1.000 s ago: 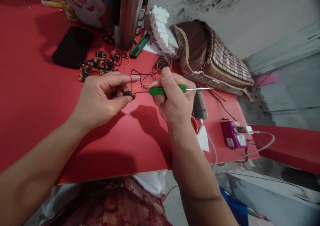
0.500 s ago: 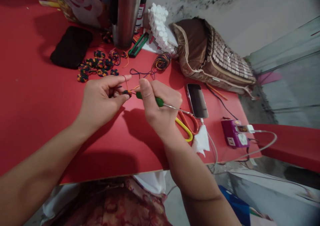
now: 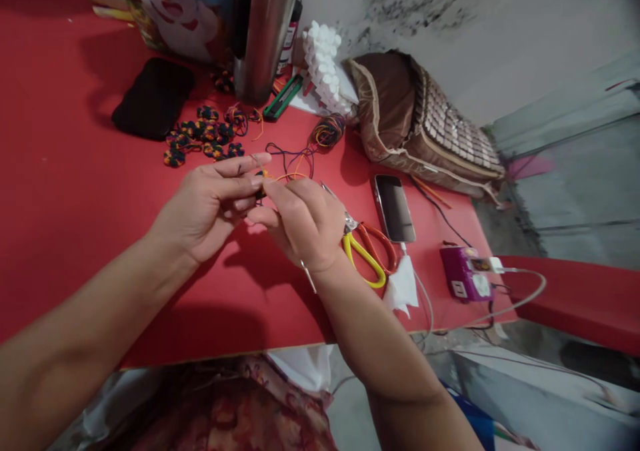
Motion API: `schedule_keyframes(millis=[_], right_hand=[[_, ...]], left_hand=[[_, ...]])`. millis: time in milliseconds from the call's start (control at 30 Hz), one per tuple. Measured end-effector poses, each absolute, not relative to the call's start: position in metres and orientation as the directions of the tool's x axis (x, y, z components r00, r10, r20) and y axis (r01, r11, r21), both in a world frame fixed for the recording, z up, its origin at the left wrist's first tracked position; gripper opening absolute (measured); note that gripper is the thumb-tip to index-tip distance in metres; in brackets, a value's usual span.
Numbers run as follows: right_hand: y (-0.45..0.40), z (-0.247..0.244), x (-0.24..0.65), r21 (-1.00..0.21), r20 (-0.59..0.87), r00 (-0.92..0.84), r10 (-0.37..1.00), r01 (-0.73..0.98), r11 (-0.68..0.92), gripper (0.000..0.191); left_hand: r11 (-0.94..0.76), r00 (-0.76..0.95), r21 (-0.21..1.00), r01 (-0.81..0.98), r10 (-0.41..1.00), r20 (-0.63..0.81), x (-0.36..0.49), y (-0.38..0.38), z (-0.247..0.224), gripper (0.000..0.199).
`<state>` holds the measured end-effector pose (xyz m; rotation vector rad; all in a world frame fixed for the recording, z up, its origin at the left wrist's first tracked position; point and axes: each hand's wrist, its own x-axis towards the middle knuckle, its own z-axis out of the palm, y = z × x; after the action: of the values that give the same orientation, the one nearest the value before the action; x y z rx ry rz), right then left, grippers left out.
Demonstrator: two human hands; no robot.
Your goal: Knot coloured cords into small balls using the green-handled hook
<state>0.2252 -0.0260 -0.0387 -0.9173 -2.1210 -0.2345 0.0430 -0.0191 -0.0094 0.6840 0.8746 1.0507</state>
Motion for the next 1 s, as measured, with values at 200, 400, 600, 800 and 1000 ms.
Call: schedule_keyframes(millis=[200,400,600,800,1000], right_hand=[[-0.031,-0.031,0.214,0.082,0.872,-0.39,0.297,0.714,0.695,0.014],[-0.044,-0.02,0.214,-0.076,0.855,-0.336,0.395,0.673,0.736,0.014],[-0.054,-0.01,0.21,-0.345,0.811,-0.152,0.565,0.656,0.672,0.032],[-0.052,0.004,0.215,-0.635,0.668,0.017,0.744,0.534,0.558,0.045],[-0.048,0.018,0.22,-0.863,0.429,0.067,0.901,0.325,0.386,0.04]], left_hand=[[-0.056,-0.057,0.994,-0.096,0.997,0.05,0.053,-0.032,0.0,0.026],[-0.213,-0.041,0.974,0.083,0.975,0.217,0.046,-0.027,-0.005,0.029],[-0.313,0.037,0.941,0.132,0.95,0.311,0.042,-0.023,-0.006,0.025],[-0.317,0.103,0.943,0.102,0.946,0.307,0.036,-0.02,-0.009,0.035],[-0.307,0.207,0.949,0.074,0.935,0.287,0.035,-0.022,-0.005,0.035]])
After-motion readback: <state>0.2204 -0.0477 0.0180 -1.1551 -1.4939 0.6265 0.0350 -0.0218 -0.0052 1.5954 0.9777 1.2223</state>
